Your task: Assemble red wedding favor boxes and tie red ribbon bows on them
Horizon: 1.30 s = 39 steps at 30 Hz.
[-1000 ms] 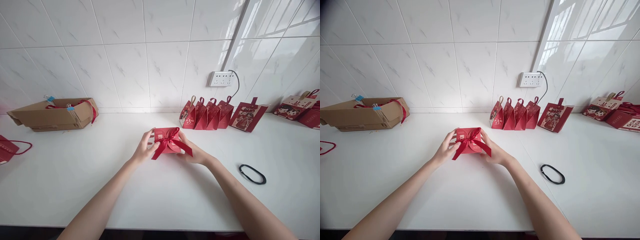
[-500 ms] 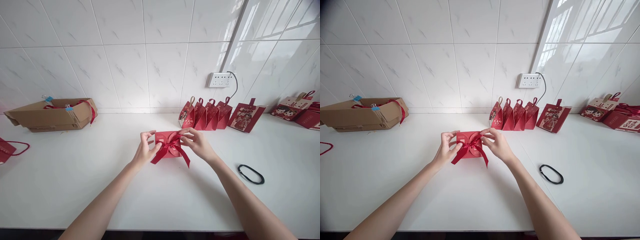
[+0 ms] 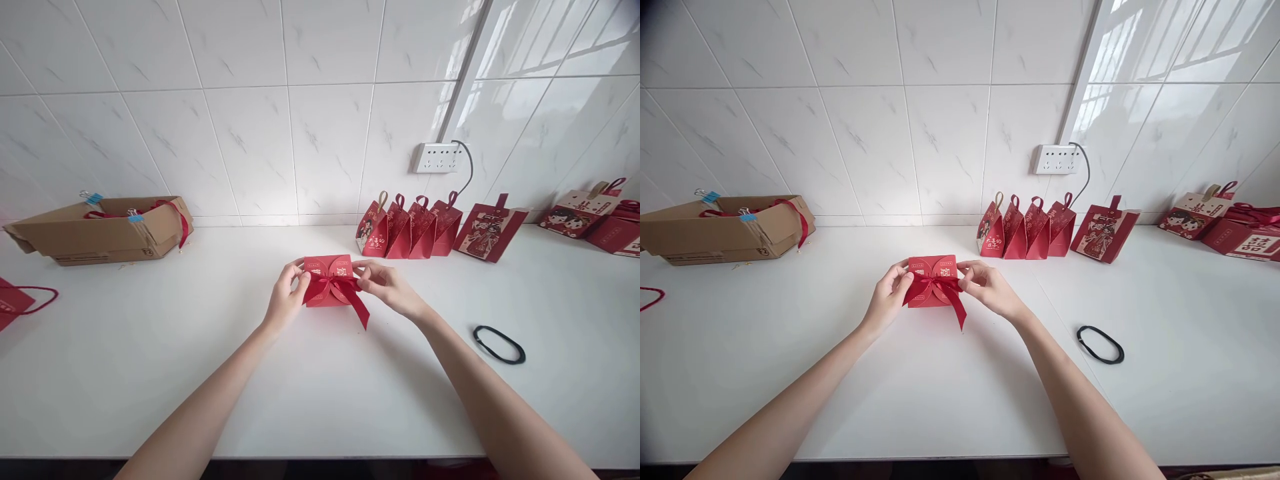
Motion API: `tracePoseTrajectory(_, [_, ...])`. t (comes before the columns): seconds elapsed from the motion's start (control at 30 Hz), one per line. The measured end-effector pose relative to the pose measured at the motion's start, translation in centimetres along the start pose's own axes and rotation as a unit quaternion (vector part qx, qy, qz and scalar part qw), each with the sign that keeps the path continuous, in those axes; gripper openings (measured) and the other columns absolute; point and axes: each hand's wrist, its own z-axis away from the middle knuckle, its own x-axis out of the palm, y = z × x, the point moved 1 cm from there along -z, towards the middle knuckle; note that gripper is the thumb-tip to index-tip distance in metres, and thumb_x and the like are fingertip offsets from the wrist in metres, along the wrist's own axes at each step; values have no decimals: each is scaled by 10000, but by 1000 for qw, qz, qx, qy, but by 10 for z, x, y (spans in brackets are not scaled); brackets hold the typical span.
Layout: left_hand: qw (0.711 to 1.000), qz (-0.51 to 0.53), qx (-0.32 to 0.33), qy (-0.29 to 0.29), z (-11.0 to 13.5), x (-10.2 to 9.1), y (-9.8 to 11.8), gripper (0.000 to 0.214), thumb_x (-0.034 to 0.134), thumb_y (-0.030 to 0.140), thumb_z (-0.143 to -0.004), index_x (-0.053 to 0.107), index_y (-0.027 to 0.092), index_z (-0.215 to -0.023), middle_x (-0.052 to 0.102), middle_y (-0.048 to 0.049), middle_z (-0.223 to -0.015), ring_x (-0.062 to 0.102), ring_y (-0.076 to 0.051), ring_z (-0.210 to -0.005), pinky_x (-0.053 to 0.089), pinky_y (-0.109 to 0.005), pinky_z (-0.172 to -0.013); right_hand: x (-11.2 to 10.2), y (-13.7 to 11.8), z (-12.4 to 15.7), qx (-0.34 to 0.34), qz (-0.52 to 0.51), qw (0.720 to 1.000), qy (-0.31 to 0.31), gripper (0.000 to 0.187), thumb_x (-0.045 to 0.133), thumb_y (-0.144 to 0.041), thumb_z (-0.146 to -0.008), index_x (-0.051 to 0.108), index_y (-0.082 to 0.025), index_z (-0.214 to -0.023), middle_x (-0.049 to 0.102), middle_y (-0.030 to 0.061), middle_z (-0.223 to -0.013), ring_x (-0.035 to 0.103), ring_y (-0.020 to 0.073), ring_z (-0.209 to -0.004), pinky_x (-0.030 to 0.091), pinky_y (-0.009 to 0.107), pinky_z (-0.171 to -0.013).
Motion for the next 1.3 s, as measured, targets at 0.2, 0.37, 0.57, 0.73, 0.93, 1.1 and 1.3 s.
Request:
tracePoseTrajectory(0.2, [1000,23,-11,2,5,5,5,232,506,433,-835,413,223,-807,466,-76,-1357,485,-235,-1208,472,-336,-829,6,-1,2,-8,159,987,-28,336,678,-439,-732,656,-219,-984,519,90,-1279,560,287,-1075,455,449,-915])
tracePoseTrajectory(0.37, [998,-35,-45,23,6,8,12,564,679,402,-698,353,254,-1134,391,-104,-1323,387,-246,-1283,427,-372,-947,12,6,-1,-17,190,981,-48,333,664,-402,-742,632,-256,-1040,545,64,-1192,592,235,-958,487,394,-829])
tracePoseTrajectory(0.57, [996,-23,-89,21,7,15,17,581,699,333,-675,331,251,-1117,431,-85,-1236,543,-214,-1062,466,-342,-858,12,-20,16,7,316,934,166,367,648,-560,-713,541,-211,-758,581,81,-868,554,177,-617,466,341,-557])
tracePoseTrajectory(0.73, [995,15,-97,8,9,17,21,613,694,300,-690,294,239,-1151,507,-70,-1146,571,-208,-1036,464,-350,-869,45,-26,34,164,187,964,-98,429,438,-527,-874,550,-168,-667,530,-4,-496,523,112,-377,407,232,-375])
tracePoseTrajectory(0.93, [996,6,-87,4,7,15,20,604,699,319,-691,290,231,-1127,523,-75,-1134,599,-202,-984,485,-346,-828,98,11,22,200,-49,974,-92,264,391,-332,-932,525,-153,-791,533,-41,-566,580,95,-394,452,187,-343])
tracePoseTrajectory(1.1, [997,-12,-80,17,4,15,15,580,713,349,-686,315,232,-1092,561,-54,-1050,619,-186,-916,497,-323,-789,108,18,21,183,-93,972,-114,243,413,-264,-906,504,-148,-713,491,-55,-557,565,86,-372,416,162,-299])
tracePoseTrajectory(1.3, [996,8,-93,8,6,16,19,589,716,327,-676,309,240,-1094,558,-58,-1070,628,-192,-916,515,-319,-754,100,15,22,187,-89,974,-92,204,452,-319,-898,548,-146,-849,549,-34,-671,576,87,-381,449,187,-313])
